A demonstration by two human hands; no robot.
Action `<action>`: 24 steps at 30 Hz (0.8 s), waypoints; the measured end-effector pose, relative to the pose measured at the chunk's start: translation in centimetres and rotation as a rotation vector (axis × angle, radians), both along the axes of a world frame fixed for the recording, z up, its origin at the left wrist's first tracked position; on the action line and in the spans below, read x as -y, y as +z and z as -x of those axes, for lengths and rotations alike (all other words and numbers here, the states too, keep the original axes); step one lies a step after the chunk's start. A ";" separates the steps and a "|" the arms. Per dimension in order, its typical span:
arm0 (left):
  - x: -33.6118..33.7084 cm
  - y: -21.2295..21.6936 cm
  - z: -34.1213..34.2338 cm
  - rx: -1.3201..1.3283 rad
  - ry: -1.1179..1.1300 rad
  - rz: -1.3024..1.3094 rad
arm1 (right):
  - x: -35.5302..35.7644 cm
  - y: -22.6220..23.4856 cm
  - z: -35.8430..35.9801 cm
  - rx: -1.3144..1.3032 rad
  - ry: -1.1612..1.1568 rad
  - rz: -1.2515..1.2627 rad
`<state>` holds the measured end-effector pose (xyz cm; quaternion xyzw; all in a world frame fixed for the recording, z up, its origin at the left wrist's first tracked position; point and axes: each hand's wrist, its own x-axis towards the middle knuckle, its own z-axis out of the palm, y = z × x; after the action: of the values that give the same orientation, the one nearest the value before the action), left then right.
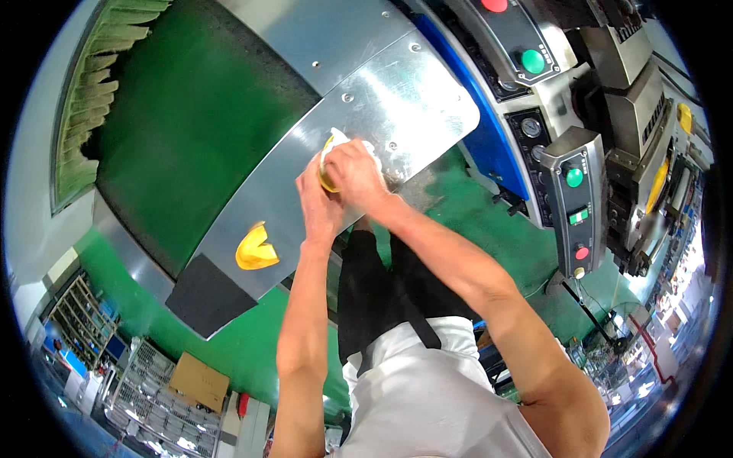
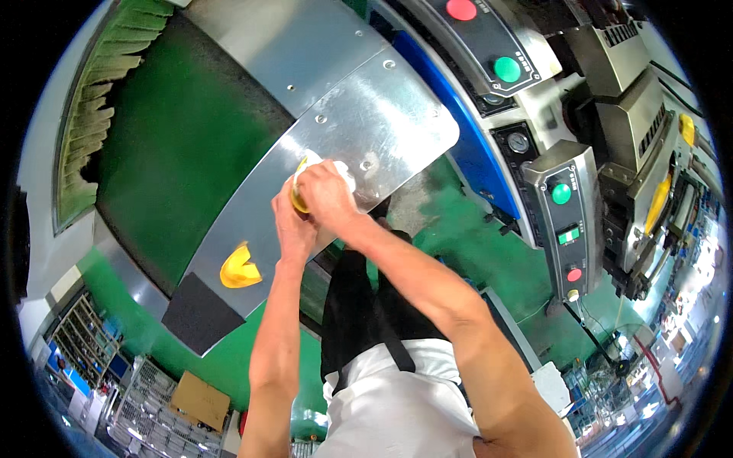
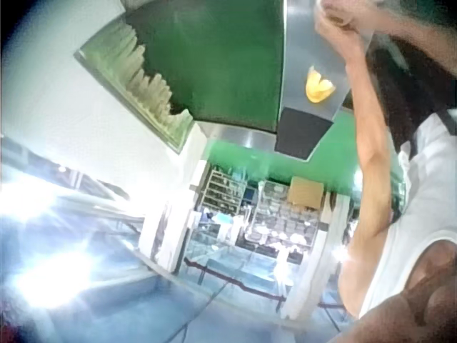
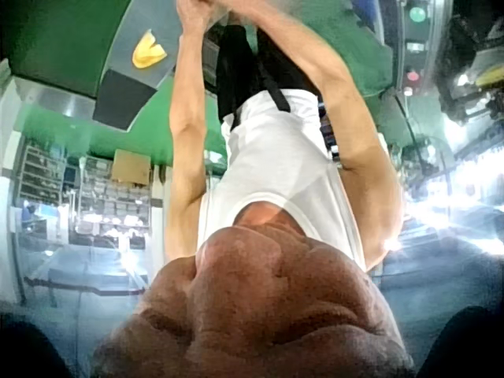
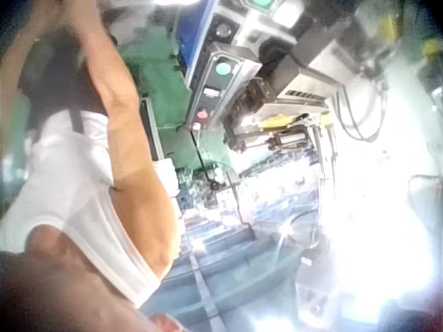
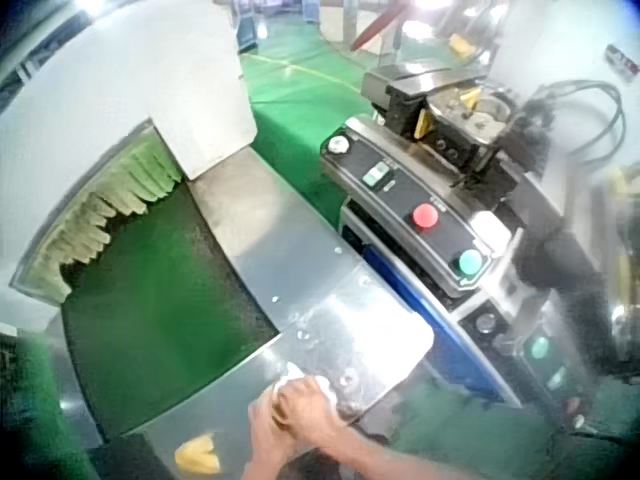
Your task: The person walks through a factory floor and retrieves a white cloth from a blue cart. They proceed to wipe a metal surface on a machine with the cloth. Later, they use a yellow sponge to scrub the same metal surface while continuing to wipe it with the cloth.
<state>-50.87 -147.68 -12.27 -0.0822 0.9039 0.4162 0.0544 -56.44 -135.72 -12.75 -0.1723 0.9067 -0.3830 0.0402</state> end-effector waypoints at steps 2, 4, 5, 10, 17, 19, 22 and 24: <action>0.3 -0.7 -0.2 -0.029 0.023 0.033 | 1.1 -0.8 -1.1 0.058 -0.162 0.224; 0.5 -0.8 -0.2 -0.039 0.017 0.045 | 0.1 -0.4 -1.2 0.107 0.007 0.294; 0.4 -0.1 0.2 -0.036 -0.011 0.050 | -0.3 -0.6 -1.0 0.146 0.054 0.345; 0.6 1.0 1.0 0.046 -0.053 0.052 | -1.1 0.1 1.7 0.298 0.303 0.198; 0.8 1.5 1.7 0.038 -0.126 0.044 | -3.9 0.7 5.3 0.211 0.727 0.016; 1.4 0.6 1.3 0.048 -0.090 0.030 | -4.8 1.2 3.6 0.103 0.630 0.108; 0.9 1.1 0.8 0.074 -0.023 0.009 | -4.9 0.1 1.9 -0.007 0.573 0.211; 0.9 1.0 1.1 0.026 -0.085 0.035 | -4.7 -0.4 1.2 -0.048 0.585 0.236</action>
<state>-52.01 -148.61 -11.29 -0.0503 0.9129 0.3967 0.0825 -57.67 -131.01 -13.12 -0.4383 0.7685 -0.4537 0.1071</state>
